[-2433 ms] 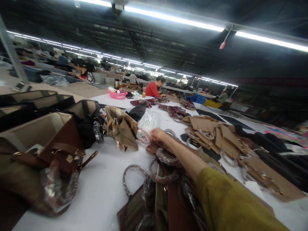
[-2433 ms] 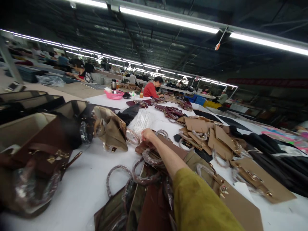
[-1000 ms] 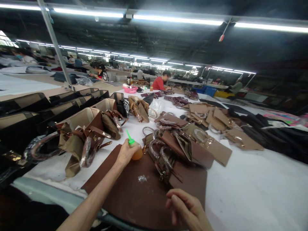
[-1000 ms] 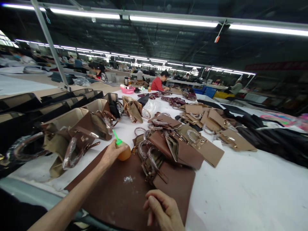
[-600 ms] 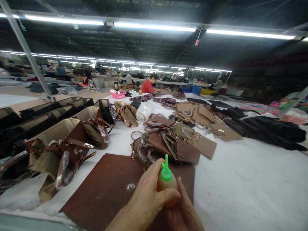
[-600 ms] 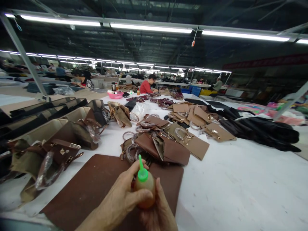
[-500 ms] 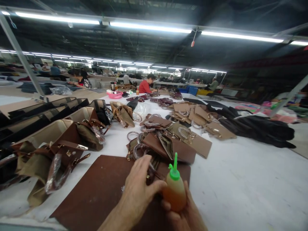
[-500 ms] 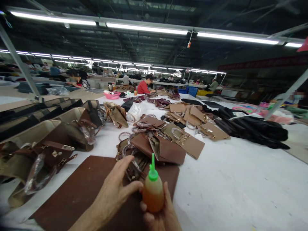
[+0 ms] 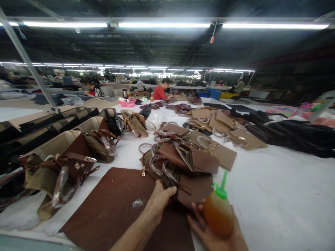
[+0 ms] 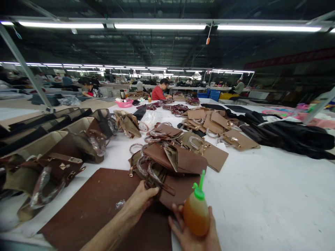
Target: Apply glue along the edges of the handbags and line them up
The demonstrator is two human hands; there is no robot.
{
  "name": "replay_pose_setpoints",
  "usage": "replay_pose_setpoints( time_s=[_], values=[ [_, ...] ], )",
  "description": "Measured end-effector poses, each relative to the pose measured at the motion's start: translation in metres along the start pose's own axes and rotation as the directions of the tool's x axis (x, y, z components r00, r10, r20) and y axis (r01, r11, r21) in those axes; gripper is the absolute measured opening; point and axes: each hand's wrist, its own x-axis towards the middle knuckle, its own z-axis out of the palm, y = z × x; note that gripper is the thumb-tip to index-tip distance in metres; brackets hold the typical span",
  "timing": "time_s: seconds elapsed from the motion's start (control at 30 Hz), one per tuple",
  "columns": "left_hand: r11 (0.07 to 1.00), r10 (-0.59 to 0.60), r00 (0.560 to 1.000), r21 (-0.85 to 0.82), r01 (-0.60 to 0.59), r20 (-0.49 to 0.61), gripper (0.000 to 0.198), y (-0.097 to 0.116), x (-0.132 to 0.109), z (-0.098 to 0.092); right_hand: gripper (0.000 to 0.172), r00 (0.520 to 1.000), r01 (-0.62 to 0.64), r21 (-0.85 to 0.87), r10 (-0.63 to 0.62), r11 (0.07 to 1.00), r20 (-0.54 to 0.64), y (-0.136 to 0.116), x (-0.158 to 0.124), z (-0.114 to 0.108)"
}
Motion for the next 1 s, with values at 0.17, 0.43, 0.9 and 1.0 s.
replay_pose_setpoints(
  time_s=[0.17, 0.43, 0.9, 1.0],
  values=[
    [0.992, 0.088, 0.980, -0.109, -0.069, 0.177, 0.054, -0.008, 0.004, 0.035, 0.047, 0.965, 0.235, -0.036, -0.238, 0.971, -0.113, -0.072, 0.014, -0.001],
    [0.851, 0.019, 0.984, 0.513, -0.110, 0.180, 0.017, 0.001, -0.007, 0.013, 0.029, 0.913, 0.394, -0.094, -0.401, 0.914, -0.074, -0.089, 0.012, -0.006],
    [0.904, 0.325, 0.937, 0.247, -0.347, 0.128, 0.002, 0.083, 0.027, 0.076, 0.029, 0.949, 0.315, 0.044, -0.315, 0.948, -0.003, -0.075, 0.015, -0.015],
    [0.950, 0.230, 0.973, 0.213, -0.228, 0.013, 0.010, 0.076, 0.046, 0.105, 0.031, 0.952, 0.306, 0.009, -0.306, 0.952, 0.026, -0.078, 0.015, -0.022]
  ],
)
